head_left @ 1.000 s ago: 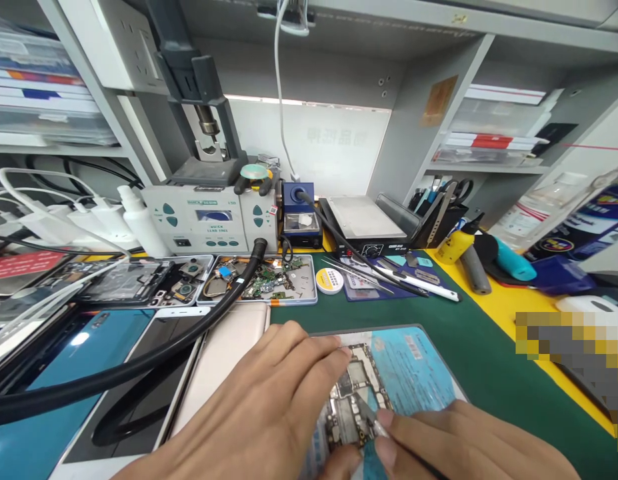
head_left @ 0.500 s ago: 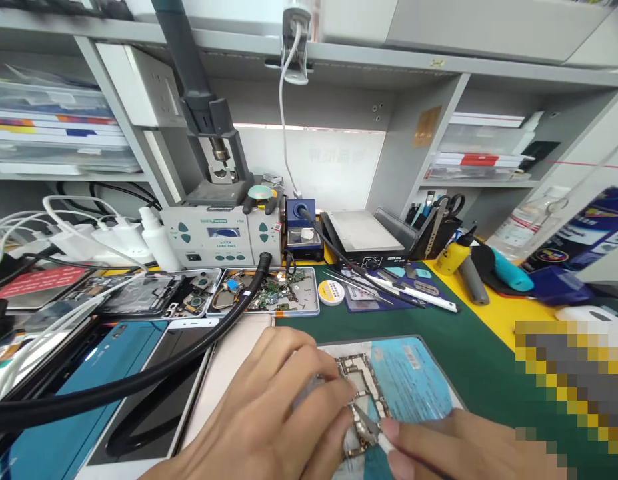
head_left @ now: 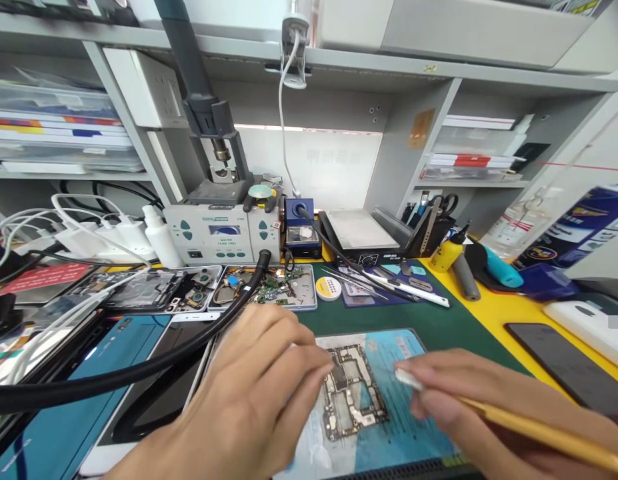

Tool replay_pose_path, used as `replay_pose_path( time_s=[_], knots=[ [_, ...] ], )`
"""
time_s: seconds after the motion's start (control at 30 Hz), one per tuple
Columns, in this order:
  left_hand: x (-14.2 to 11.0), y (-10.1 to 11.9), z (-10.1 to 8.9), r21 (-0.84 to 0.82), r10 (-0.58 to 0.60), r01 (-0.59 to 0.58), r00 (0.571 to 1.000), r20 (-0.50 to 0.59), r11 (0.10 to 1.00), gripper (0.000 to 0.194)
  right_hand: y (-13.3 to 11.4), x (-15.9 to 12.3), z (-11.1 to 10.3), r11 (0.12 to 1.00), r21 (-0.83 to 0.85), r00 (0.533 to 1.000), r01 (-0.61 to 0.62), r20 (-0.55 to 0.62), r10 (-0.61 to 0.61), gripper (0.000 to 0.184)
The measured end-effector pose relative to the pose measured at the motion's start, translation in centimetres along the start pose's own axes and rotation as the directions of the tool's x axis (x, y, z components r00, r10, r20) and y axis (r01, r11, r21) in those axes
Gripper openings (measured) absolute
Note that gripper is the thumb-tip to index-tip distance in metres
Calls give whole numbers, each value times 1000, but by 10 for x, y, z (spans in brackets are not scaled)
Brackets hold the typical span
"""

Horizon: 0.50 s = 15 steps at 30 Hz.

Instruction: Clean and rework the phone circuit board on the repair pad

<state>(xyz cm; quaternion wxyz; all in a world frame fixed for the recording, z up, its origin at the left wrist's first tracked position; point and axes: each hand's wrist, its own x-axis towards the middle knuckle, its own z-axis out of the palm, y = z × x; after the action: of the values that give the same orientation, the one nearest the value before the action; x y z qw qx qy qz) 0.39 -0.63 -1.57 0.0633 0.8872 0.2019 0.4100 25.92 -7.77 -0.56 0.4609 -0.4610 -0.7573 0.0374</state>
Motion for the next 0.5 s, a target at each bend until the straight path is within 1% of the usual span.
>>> replay_pose_path(
  time_s=[0.03, 0.1, 0.13, 0.2, 0.23, 0.27, 0.3, 0.33, 0.37, 0.4, 0.43, 0.47, 0.5],
  knots=[
    [1, -2, 1, -20, -17, 17, 1000, -20, 1000, 16, -1, 3, 1, 994, 54, 995, -98, 7, 98, 23],
    [3, -4, 1, -53, -50, 48, 998, -34, 997, 16, -2, 9, 3, 945, 177, 961, -275, 77, 265, 13],
    [4, -5, 1, -66, -64, 62, 997, -30, 996, 15, -2, 11, 5, 899, 234, 929, -369, 125, 349, 10],
    [7, -5, -1, -92, -138, 137, 990, -5, 986, 13, 0, 12, 8, 774, 339, 845, -535, 205, 495, 18],
    [8, -5, -3, -115, -207, 207, 978, 8, 972, 12, 2, 12, 10, 704, 382, 800, -599, 238, 551, 23],
    [9, -5, -5, -152, -299, 299, 954, 26, 942, 10, 5, 11, 11, 640, 425, 764, -640, 265, 588, 27],
    [9, -4, -7, -207, -408, 407, 912, 44, 889, 9, 8, 10, 12, 584, 460, 735, -669, 292, 611, 30],
    [9, -1, -9, -283, -521, 519, 850, 73, 807, 11, 11, 9, 13, 543, 488, 719, -683, 319, 618, 32],
    [8, 2, -11, -375, -623, 613, 774, 110, 695, 15, 13, 9, 14, 515, 509, 711, -690, 341, 615, 33],
    [6, 7, -13, -474, -703, 679, 693, 162, 561, 21, 15, 9, 14, 500, 524, 711, -690, 357, 606, 34],
    [3, 13, -14, -565, -758, 719, 610, 232, 405, 28, 17, 9, 15, 492, 534, 713, -688, 368, 597, 35],
    [0, 20, -15, -640, -788, 727, 535, 304, 247, 32, 17, 10, 15, 490, 540, 716, -684, 372, 590, 35],
    [-3, 28, -16, -691, -797, 717, 471, 378, 96, 35, 18, 11, 16, 491, 545, 721, -680, 373, 584, 36]
  ],
)
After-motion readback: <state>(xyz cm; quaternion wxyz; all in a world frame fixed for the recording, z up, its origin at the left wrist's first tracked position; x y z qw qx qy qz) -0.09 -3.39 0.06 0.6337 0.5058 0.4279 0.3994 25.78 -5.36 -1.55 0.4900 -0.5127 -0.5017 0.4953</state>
